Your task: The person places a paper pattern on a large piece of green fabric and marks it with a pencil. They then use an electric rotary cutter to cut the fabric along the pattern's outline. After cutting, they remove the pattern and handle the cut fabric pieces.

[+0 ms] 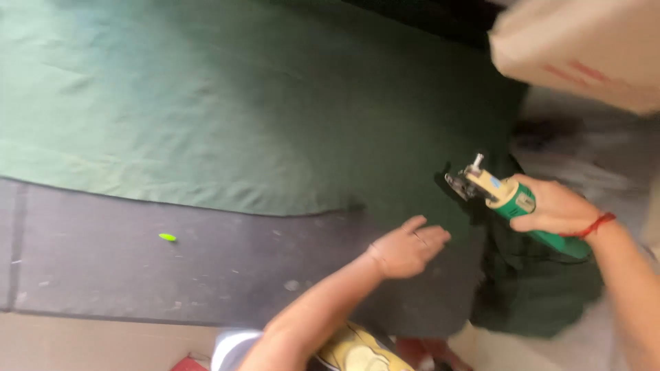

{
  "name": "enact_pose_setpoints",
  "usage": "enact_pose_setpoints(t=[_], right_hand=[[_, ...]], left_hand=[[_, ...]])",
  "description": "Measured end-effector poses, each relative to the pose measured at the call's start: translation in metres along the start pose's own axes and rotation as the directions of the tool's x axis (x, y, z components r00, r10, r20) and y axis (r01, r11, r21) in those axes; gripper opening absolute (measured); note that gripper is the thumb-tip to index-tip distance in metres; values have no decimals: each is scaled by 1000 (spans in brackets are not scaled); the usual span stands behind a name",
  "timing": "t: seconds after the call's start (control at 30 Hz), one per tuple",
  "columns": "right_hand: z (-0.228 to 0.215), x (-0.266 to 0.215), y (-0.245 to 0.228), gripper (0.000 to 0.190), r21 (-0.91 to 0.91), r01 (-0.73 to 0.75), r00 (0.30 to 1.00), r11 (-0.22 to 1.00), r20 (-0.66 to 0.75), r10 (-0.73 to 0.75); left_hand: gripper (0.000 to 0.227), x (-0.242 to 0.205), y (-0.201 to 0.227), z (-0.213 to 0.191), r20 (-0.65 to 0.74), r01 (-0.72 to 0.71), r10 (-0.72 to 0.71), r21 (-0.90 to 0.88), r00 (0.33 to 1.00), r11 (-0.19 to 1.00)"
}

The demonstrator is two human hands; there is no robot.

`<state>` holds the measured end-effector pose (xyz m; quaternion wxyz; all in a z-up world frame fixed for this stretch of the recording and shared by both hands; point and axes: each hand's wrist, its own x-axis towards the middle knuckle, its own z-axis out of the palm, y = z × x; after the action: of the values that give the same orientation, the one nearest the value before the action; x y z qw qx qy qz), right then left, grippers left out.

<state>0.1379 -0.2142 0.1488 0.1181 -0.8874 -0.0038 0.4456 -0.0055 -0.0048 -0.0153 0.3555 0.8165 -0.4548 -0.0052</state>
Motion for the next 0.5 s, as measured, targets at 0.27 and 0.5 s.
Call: enact_pose_setpoints(t=[0.27, 0.5], right_hand=[[66, -73, 67, 44, -90, -348, 928, 933, 104, 356], [59, -47, 74, 48, -198, -286, 953, 938, 46, 301]], left_hand=[[41, 22, 14, 6, 150, -22, -10, 207, 989, 978], [44, 29, 24, 23, 136, -35, -3, 276, 991, 961]])
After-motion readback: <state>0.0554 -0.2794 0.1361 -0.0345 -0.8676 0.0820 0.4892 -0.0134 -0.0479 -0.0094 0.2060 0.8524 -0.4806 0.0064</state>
